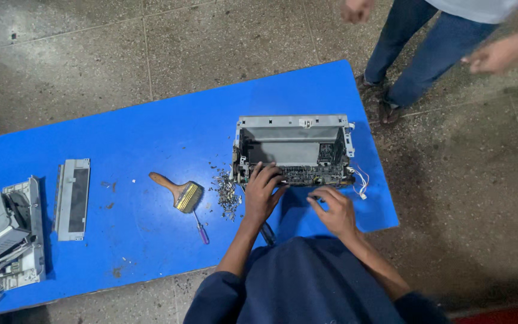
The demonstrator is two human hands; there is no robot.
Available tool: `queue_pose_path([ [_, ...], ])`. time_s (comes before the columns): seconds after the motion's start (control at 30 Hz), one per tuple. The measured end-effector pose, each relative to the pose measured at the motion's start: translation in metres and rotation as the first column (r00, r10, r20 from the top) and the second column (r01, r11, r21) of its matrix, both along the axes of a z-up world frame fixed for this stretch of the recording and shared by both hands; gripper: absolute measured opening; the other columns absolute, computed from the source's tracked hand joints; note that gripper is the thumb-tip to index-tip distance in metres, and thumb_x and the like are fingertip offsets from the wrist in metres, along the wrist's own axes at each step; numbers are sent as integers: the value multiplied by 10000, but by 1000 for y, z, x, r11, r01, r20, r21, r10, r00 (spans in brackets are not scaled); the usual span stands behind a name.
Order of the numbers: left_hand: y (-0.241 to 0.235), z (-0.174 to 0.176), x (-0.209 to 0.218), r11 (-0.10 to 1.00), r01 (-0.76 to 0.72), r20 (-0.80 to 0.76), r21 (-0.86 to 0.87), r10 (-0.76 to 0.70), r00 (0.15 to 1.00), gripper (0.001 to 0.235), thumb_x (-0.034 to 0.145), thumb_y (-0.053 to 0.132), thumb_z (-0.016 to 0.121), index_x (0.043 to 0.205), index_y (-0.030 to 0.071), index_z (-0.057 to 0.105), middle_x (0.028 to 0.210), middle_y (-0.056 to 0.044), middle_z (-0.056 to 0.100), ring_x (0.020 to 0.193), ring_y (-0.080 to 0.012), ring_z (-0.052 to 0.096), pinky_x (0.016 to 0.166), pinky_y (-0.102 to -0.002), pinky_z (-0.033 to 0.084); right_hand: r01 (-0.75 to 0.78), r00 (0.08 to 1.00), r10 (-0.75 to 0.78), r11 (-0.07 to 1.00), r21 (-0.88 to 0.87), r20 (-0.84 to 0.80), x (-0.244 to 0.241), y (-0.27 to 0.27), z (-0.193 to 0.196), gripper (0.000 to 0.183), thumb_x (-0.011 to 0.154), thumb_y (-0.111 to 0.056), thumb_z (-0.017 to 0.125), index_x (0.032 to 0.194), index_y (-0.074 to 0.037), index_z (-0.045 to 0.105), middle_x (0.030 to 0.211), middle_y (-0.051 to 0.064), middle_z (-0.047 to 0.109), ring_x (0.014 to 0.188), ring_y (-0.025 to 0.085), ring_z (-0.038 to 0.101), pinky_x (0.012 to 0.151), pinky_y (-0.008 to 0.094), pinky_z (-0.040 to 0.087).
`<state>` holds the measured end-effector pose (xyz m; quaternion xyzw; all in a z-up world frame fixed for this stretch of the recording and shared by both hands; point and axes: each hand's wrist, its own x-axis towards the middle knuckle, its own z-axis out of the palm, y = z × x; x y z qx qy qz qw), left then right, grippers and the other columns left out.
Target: The person disassembles a small electronic device on a blue workbench. They remove screws, detach internal components, and use a brush to clean dust and debris from the interior. The person also manipulates wires and circuit boards during the process.
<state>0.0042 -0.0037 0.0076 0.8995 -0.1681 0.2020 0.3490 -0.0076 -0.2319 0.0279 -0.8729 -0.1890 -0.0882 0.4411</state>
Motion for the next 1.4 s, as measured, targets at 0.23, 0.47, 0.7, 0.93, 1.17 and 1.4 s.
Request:
queue_pose_path([
  [0.23, 10, -4, 2, 994, 78, 51, 77, -82, 995, 236, 878, 131, 765, 1094, 55, 707, 1241, -104, 682, 1328, -332, 590, 1188, -527, 409, -46, 963, 133, 939, -341, 236, 27, 11, 30, 211, 788, -159, 805, 960, -46, 761, 1052, 81, 686, 1058, 291, 617, 893, 431, 507],
  [0.47, 11, 5, 3, 989, 104, -26, 107, -101, 995, 194, 898, 175, 739, 1062, 75, 715, 1150, -98, 673, 1283, -336, 589, 1191, -542, 379, -50, 965, 140, 928, -369, 223, 37, 17, 29, 176, 789, -169, 801, 902, -41, 762, 1108, 103, 686, 1102, 301, 619, 901, 445, 492],
  [0.7, 5, 0, 1, 965, 42, 51, 261, -57, 997, 213, 852, 114, 673, 1055, 103, 738, 1220, -99, 675, 1316, -352, 585, 1213, -589, 341, -127, 979, 176, 921, -367, 103, 45, 13, 34, 150, 776, -156, 797, 865, -40, 763, 1106, 93, 696, 1048, 284, 644, 882, 419, 499],
  [0.93, 2, -7, -1, 959, 35, 27, 282, -44, 999, 225, 859, 146, 656, 1059, 79, 733, 1278, -133, 640, 1309, -355, 568, 1200, -615, 324, -207, 972, 234, 874, -439, 7, 52, 14, 47, 140, 768, -143, 784, 858, -37, 764, 1098, 83, 671, 1069, 271, 630, 885, 412, 504],
  [1.17, 2, -9, -1, 926, 38, 48, 375, -61, 997, 305, 855, 138, 621, 1143, 97, 714, 1324, -113, 630, 1303, -357, 562, 1217, -611, 287, -177, 968, 237, 882, -437, 87, 49, 17, 50, 134, 756, -123, 772, 850, -28, 756, 1150, 73, 685, 1107, 270, 618, 878, 422, 506],
  [1.4, 8, -11, 1, 932, 82, 22, 354, -96, 995, 237, 909, 152, 637, 1134, 141, 710, 1152, -32, 659, 1294, -336, 580, 1249, -609, 278, -77, 970, 159, 919, -386, 185, 41, 22, 34, 119, 802, -108, 758, 893, -31, 756, 1135, 20, 736, 1119, 243, 642, 895, 411, 530],
])
